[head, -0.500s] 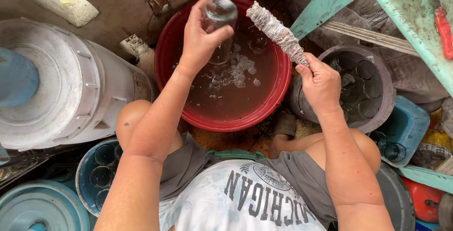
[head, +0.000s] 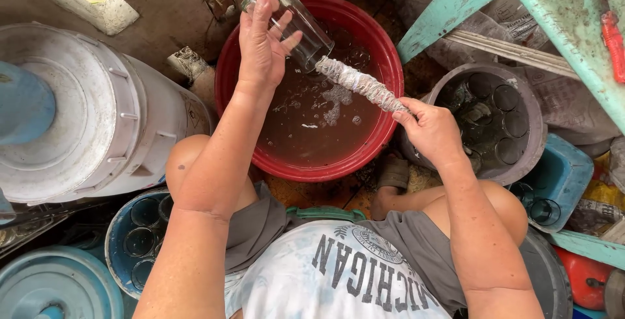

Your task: Washing glass cups in a basin of water using a scrub brush

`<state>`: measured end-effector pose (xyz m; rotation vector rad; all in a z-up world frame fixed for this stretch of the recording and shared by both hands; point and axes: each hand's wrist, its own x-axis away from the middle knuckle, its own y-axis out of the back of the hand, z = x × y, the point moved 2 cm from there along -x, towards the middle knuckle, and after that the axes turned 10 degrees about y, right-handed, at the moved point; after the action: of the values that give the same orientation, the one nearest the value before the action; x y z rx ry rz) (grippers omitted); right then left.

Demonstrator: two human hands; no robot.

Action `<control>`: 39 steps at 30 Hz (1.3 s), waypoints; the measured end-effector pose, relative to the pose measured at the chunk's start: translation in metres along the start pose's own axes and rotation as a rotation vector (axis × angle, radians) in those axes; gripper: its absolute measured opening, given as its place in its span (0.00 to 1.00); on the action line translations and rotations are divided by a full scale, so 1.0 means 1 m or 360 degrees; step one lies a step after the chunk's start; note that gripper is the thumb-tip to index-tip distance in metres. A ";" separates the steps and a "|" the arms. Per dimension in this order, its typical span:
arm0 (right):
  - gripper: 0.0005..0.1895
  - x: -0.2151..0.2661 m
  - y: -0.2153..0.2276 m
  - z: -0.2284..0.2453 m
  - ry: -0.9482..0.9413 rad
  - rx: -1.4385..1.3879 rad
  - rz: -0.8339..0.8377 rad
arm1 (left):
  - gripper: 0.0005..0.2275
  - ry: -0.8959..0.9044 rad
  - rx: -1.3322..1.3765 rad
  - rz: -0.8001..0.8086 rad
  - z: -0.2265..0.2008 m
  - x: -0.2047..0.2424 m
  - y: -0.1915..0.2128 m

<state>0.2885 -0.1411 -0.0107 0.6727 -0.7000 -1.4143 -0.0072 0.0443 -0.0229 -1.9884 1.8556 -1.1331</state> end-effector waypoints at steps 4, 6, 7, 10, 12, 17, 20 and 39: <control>0.16 -0.002 -0.008 0.007 0.0114 -0.0031 -0.0046 | 0.23 0.0008 0.0132 0.0108 0.004 0.008 -0.003; 0.19 -0.004 -0.015 0.005 0.0185 -0.0093 -0.0118 | 0.25 0.0129 0.0270 0.0131 0.005 0.011 -0.005; 0.19 -0.006 -0.019 0.006 0.0186 -0.0093 -0.0120 | 0.25 0.0128 0.0270 0.0133 0.006 0.015 -0.009; 0.20 -0.011 -0.030 0.012 0.0265 -0.0079 -0.0173 | 0.29 0.0287 0.0430 0.0100 0.014 0.020 -0.016; 0.23 -0.015 -0.038 0.018 0.0409 -0.0030 -0.0196 | 0.23 0.0265 0.0515 0.0086 0.024 0.017 -0.017; 0.18 -0.028 -0.056 0.029 0.0587 0.0300 -0.0521 | 0.45 0.0306 0.0469 0.0227 0.034 0.028 -0.027; 0.15 -0.032 -0.058 0.044 0.0709 0.0862 -0.0783 | 0.41 0.0247 0.0482 0.0348 0.041 0.032 -0.032; 0.22 -0.039 -0.055 0.054 0.0613 0.0469 -0.0438 | 0.24 0.0098 0.0415 0.0564 0.022 0.034 -0.034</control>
<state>0.2106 -0.1046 -0.0203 1.2746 -0.5253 -1.3838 0.0301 0.0122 -0.0035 -1.4327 1.8786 -1.2595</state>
